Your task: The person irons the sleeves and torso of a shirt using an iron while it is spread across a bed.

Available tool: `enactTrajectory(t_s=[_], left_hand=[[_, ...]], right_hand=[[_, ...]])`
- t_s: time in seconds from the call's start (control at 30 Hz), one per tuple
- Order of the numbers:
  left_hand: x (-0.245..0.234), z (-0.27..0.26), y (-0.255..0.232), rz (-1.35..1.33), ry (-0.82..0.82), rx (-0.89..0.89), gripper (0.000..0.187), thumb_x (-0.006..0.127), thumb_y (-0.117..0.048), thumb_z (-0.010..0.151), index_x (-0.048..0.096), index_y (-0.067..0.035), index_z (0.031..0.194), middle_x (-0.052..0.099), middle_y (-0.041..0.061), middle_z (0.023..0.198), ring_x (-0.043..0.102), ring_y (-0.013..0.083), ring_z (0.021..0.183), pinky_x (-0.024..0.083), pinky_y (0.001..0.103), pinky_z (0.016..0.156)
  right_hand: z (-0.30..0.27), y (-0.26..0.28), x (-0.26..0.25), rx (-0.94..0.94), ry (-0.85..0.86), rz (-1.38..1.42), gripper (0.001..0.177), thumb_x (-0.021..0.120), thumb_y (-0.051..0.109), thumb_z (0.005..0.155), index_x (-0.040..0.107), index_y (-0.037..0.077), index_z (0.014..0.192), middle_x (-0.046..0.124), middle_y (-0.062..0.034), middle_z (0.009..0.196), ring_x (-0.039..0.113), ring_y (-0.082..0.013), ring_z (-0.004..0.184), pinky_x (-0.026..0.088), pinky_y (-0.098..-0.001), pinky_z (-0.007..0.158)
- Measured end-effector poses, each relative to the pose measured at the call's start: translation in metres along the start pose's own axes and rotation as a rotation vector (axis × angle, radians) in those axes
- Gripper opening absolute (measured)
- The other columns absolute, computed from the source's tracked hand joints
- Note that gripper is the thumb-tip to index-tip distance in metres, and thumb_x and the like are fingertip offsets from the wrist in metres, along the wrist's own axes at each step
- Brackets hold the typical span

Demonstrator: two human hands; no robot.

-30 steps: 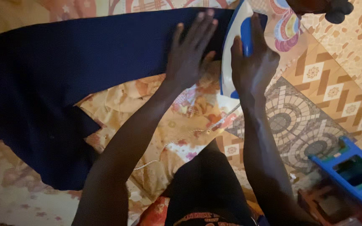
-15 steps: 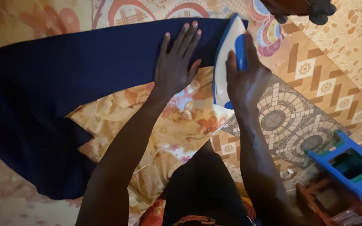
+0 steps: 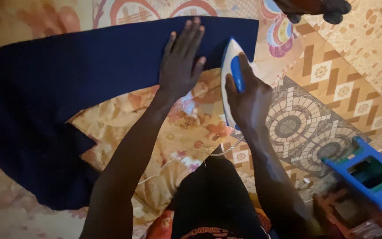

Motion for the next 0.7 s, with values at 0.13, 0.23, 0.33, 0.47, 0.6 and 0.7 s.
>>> enactTrajectory(t_s=[0.13,0.23,0.33,0.47,0.6,0.7], left_hand=[[-0.015,-0.007,0.012,-0.094,-0.176,-0.082,0.064,0.044,-0.038,0.118,0.021,-0.012,0.171,0.014,0.008,0.179,0.013,0.0243,0.168,0.010,0.053,0.138],[-0.017,-0.017,0.030,0.105,-0.142,-0.236,0.066,0.042,-0.043,0.117,0.021,-0.009,0.169,0.015,0.009,0.177,0.014,0.0251,0.166,0.007,0.057,0.134],[-0.021,-0.026,0.039,0.190,-0.108,-0.344,0.068,0.040,-0.047,0.116,0.021,-0.007,0.168,0.015,0.009,0.175,0.014,0.0259,0.164,0.006,0.058,0.132],[-0.027,-0.025,0.038,0.226,-0.112,-0.355,0.071,0.040,-0.049,0.115,0.021,-0.004,0.167,0.015,0.012,0.174,0.014,0.0265,0.163,0.006,0.058,0.130],[-0.022,-0.026,0.040,0.194,-0.105,-0.373,0.073,0.041,-0.050,0.113,0.022,-0.004,0.167,0.016,0.012,0.175,0.015,0.0275,0.163,0.007,0.057,0.130],[-0.023,-0.033,0.042,0.191,-0.130,-0.354,0.071,0.042,-0.050,0.117,0.023,-0.005,0.169,0.018,0.011,0.177,0.016,0.0269,0.166,0.007,0.057,0.134]], right_hand=[[0.017,0.009,0.012,-0.026,-0.039,0.002,0.052,0.076,0.020,0.097,0.060,0.005,0.144,0.074,-0.0228,0.089,0.075,-0.0370,0.076,0.059,-0.0445,0.067],[0.029,0.004,0.029,0.061,-0.005,0.081,0.050,0.075,0.023,0.100,0.059,0.006,0.144,0.071,-0.0211,0.077,0.074,-0.0337,0.065,0.056,-0.0444,0.058],[0.024,0.006,0.035,0.070,0.005,0.080,0.051,0.073,0.023,0.101,0.058,0.007,0.147,0.071,-0.0206,0.076,0.072,-0.0322,0.060,0.055,-0.0436,0.055],[0.014,0.018,0.032,-0.037,-0.037,-0.030,0.053,0.075,0.026,0.099,0.059,0.008,0.146,0.071,-0.0220,0.077,0.071,-0.0376,0.064,0.054,-0.0461,0.057],[0.041,0.014,0.046,-0.006,-0.040,0.039,0.052,0.074,0.027,0.101,0.058,0.010,0.147,0.072,-0.0209,0.081,0.074,-0.0352,0.067,0.056,-0.0448,0.060],[0.038,0.018,0.049,0.042,-0.019,0.031,0.051,0.075,0.027,0.099,0.061,0.011,0.145,0.071,-0.0223,0.080,0.073,-0.0371,0.066,0.056,-0.0453,0.058]])
Point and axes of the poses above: each hand's wrist, its own z-axis towards the middle knuckle, its own x-axis out of the palm, y = z × x, the point moved 9 cm from there along z, towards the middle knuckle
